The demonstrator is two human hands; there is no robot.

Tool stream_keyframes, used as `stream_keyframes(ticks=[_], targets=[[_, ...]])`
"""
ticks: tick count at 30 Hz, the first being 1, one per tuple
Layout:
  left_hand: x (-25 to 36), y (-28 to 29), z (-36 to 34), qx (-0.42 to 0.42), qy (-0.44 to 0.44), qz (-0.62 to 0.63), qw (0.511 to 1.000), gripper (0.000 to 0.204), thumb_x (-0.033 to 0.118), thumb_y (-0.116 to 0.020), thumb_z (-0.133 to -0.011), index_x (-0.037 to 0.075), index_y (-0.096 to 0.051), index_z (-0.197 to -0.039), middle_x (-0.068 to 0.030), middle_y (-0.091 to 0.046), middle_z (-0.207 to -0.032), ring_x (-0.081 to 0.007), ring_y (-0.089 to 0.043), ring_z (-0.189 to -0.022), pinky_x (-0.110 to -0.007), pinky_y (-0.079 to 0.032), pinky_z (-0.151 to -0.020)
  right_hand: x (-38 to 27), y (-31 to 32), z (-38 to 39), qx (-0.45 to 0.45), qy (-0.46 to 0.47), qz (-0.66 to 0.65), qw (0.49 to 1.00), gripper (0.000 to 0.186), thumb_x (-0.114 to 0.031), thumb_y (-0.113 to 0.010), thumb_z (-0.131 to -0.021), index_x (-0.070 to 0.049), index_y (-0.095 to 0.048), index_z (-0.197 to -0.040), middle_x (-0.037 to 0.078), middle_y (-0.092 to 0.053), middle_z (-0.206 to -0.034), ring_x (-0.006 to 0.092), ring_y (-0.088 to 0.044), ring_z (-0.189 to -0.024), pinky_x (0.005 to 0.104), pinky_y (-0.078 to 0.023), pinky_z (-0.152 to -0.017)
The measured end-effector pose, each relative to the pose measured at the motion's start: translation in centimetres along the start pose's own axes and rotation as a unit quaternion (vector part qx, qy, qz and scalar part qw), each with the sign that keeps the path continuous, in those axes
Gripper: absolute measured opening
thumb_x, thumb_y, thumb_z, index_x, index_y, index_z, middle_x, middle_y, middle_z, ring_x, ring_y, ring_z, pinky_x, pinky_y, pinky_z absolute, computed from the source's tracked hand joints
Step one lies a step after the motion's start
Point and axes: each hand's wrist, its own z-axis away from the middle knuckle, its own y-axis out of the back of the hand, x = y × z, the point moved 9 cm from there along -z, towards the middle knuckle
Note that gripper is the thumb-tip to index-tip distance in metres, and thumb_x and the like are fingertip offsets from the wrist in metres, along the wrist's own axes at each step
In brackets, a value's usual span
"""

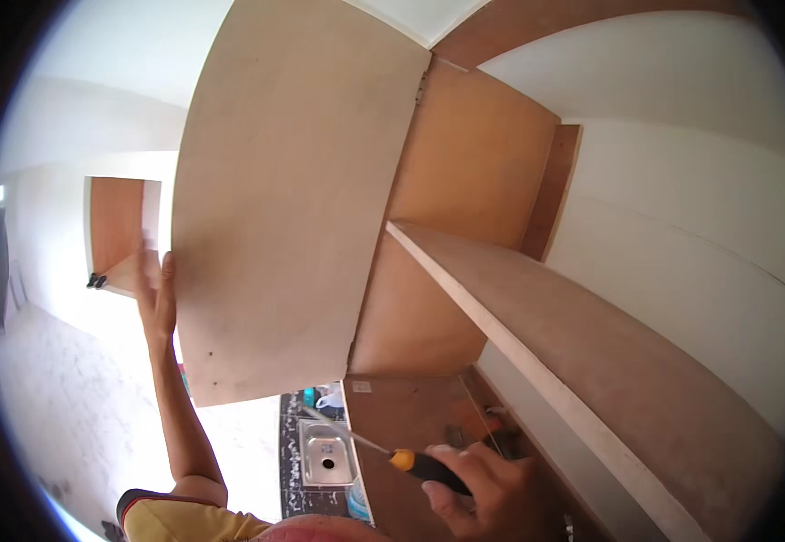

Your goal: The person uses a screwdriver to tighten the hinges on a wooden kitchen cabinet door.

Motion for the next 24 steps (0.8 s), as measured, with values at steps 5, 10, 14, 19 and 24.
stream_keyframes(ticks=[5, 10, 14, 19, 24], targets=[[2.8, -1.2, 2.2, -0.221, 0.017, 0.128, 0.967, 0.052, 0.009, -0.056, -0.100, -0.009, -0.046, -0.148, -0.0216, -0.060, -0.139, -0.0261, -0.063, -0.122, -0.036, -0.052, -0.100, -0.3, 1.8, 1.2, 0.040, -0.011, -0.032, 0.999, 0.033, -0.021, -0.076, -0.082, 0.000, -0.072, -0.107, 0.012, -0.072, -0.081, 0.0259, -0.073, -0.065, 0.0344, -0.058, -0.055], [11.7, -3.8, 11.5, -0.318, -0.035, 0.199, 0.926, 0.072, 0.012, -0.077, -0.081, -0.008, -0.050, -0.144, -0.0215, -0.060, -0.136, -0.0276, -0.061, -0.123, -0.040, -0.050, -0.102, -1.3, 5.6, 4.1, 0.007, -0.067, 0.068, 0.995, 0.033, -0.017, -0.076, -0.076, -0.005, -0.074, -0.107, 0.003, -0.073, -0.087, 0.0170, -0.064, -0.070, 0.0338, -0.052, -0.072], [19.3, -12.8, 18.4, -0.372, -0.201, 0.276, 0.863, 0.086, 0.014, -0.081, -0.079, -0.003, -0.041, -0.153, -0.0247, -0.043, -0.151, -0.0356, -0.047, -0.139, -0.047, -0.040, -0.114, -1.9, 7.9, 8.1, 0.137, -0.081, 0.119, 0.980, 0.031, -0.018, -0.075, -0.075, -0.010, -0.074, -0.105, -0.003, -0.071, -0.085, 0.0155, -0.059, -0.077, 0.0349, -0.047, -0.078], [22.2, -15.3, 21.5, -0.330, -0.226, 0.241, 0.884, 0.086, 0.019, -0.082, -0.079, 0.001, -0.043, -0.153, -0.0284, -0.041, -0.150, -0.0421, -0.044, -0.140, -0.050, -0.039, -0.114, -1.2, 9.8, 8.2, 0.167, -0.110, 0.183, 0.962, 0.030, -0.023, -0.075, -0.082, -0.013, -0.069, -0.109, 0.001, -0.070, -0.085, 0.0200, -0.063, -0.076, 0.0385, -0.052, -0.073], [21.2, -16.8, 23.6, -0.295, -0.223, 0.252, 0.894, 0.081, 0.033, -0.075, -0.088, 0.006, -0.041, -0.157, -0.0286, -0.035, -0.155, -0.0439, -0.037, -0.145, -0.054, -0.031, -0.117, -0.4, 9.4, 9.1, 0.116, -0.111, 0.037, 0.986, 0.035, -0.017, -0.069, -0.088, 0.006, -0.068, -0.115, 0.025, -0.071, -0.108, 0.0327, -0.073, -0.092, 0.0417, -0.058, -0.084]])
